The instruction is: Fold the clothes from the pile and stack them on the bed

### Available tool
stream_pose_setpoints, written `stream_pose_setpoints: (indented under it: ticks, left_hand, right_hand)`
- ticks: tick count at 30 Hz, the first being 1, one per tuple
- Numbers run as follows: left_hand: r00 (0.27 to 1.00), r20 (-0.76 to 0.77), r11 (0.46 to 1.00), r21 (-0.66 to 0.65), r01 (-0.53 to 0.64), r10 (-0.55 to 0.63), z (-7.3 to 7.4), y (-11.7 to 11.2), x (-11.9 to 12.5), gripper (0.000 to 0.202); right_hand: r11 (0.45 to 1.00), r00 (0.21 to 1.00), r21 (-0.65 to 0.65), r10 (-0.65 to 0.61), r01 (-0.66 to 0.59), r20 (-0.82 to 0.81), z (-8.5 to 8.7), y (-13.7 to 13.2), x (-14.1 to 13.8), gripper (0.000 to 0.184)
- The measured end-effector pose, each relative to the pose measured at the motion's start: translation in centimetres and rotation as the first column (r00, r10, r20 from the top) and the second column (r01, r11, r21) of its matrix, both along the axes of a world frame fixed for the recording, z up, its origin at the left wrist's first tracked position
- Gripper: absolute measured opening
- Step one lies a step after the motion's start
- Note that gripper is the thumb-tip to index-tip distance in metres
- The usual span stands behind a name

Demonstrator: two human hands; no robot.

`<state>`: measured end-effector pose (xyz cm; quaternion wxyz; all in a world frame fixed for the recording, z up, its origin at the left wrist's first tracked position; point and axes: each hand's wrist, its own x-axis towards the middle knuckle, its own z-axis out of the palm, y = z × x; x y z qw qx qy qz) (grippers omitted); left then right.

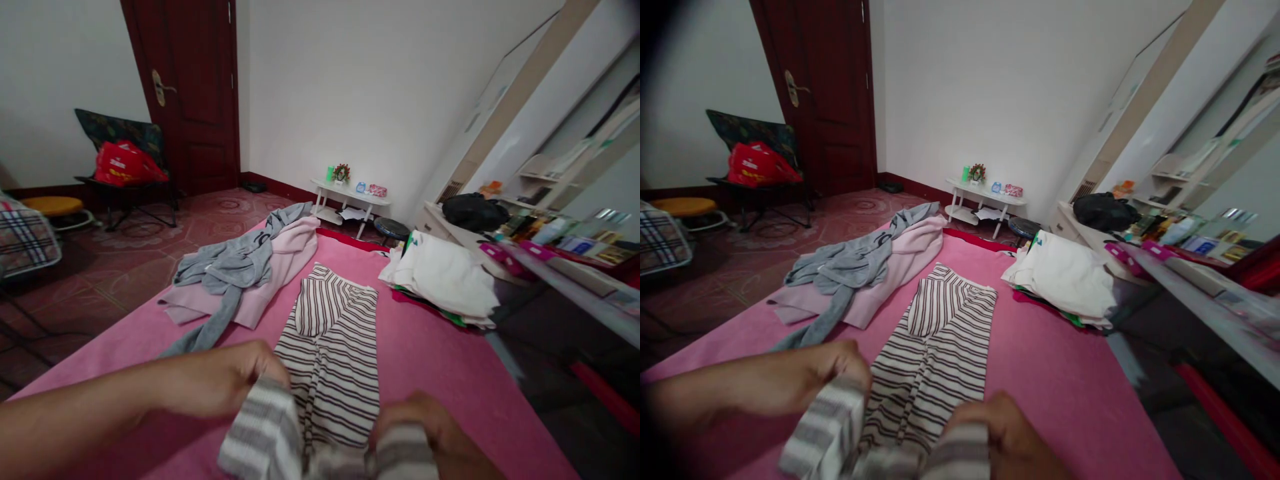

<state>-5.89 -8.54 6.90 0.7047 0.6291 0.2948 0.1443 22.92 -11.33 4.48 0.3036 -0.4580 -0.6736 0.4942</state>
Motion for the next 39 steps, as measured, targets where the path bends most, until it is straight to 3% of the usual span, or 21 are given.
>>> stream_pose_setpoints:
  ticks: [2,4,6,8,9,12,14,15,17,19,21,24,26,29,32,35,39]
  left_hand:
    - [0.96,0.092,0.964,-0.065,-0.257,0.263,-0.9,3.7,1.5,0.019]
    - [0.852,0.139,0.863,-0.082,-0.499,0.505,-2.7,7.7,2.9,0.027]
    - [0.768,0.137,0.78,-0.074,-0.621,0.625,-5.3,11.1,3.9,0.041]
    - [0.699,0.09,0.703,-0.027,-0.711,0.71,-8.0,13.4,4.5,0.054]
    - [0.678,0.076,0.679,0.01,-0.734,0.731,-9.2,14.1,4.7,0.06]
    - [0.693,0.085,0.676,0.162,-0.719,0.716,-11.6,14.8,4.6,0.072]
    - [0.723,0.086,0.667,0.324,-0.671,0.686,-11.8,14.6,4.4,0.073]
    - [0.729,0.077,0.637,0.428,-0.641,0.681,-11.5,14.4,4.4,0.071]
    - [0.723,0.046,0.521,0.662,-0.539,0.69,-10.3,13.6,4.5,0.062]
    - [0.718,-0.002,0.377,0.852,-0.363,0.696,-8.8,12.2,5.1,0.056]
    - [0.757,-0.095,0.314,0.937,-0.151,0.647,-7.6,10.3,6.1,0.054]
    - [0.853,-0.3,0.398,0.909,0.121,0.427,-7.4,7.0,8.2,0.06]
    - [0.869,-0.379,0.427,0.875,0.225,0.318,-8.1,5.1,9.2,0.067]
    - [0.877,-0.404,0.403,0.871,0.281,0.261,-9.2,3.2,9.6,0.068]
    - [0.894,-0.404,0.394,0.866,0.307,0.192,-9.6,2.4,8.5,0.072]
    - [0.91,-0.392,0.403,0.861,0.31,0.136,-9.4,2.5,6.9,0.078]
    - [0.901,-0.399,0.492,0.827,0.272,0.173,-9.2,4.5,5.6,0.075]
  right_hand:
    - [0.98,0.96,-0.153,-0.159,0.126,-0.228,0.8,3.6,-0.4,0.021]
    - [0.934,0.834,-0.168,-0.357,0.315,-0.421,-0.4,7.7,-0.4,0.02]
    - [0.861,0.74,-0.241,-0.508,0.448,-0.441,-3.0,11.3,0.2,0.028]
    - [0.792,0.694,-0.307,-0.611,0.528,-0.381,-6.2,13.6,1.1,0.035]
    - [0.782,0.688,-0.293,-0.624,0.551,-0.371,-7.5,14.2,1.5,0.038]
    - [0.777,0.699,-0.125,-0.613,0.616,-0.368,-10.0,14.4,1.9,0.053]
    - [0.769,0.725,0.027,-0.591,0.639,-0.354,-10.5,14.2,1.8,0.064]
    - [0.761,0.744,0.103,-0.581,0.64,-0.331,-10.6,14.1,1.8,0.067]
    - [0.753,0.794,0.255,-0.563,0.607,-0.229,-10.7,14.1,1.8,0.059]
    - [0.743,0.817,0.375,-0.573,0.554,-0.072,-10.7,14.0,1.9,0.041]
    - [0.712,0.785,0.487,-0.614,0.507,0.081,-10.4,13.6,1.8,0.032]
    - [0.608,0.703,0.684,-0.684,0.404,0.193,-9.5,12.7,1.0,0.037]
    - [0.591,0.717,0.755,-0.653,0.283,0.242,-9.0,12.0,0.1,0.041]
    - [0.702,0.77,0.711,-0.477,0.044,0.423,-9.1,11.1,-1.2,0.044]
    - [0.796,0.736,0.599,-0.353,-0.089,0.578,-9.4,10.2,-2.0,0.049]
    - [0.821,0.698,0.564,-0.353,-0.088,0.623,-9.5,9.8,-2.0,0.052]
    - [0.813,0.678,0.583,-0.42,-0.016,0.604,-9.6,10.6,-1.3,0.053]
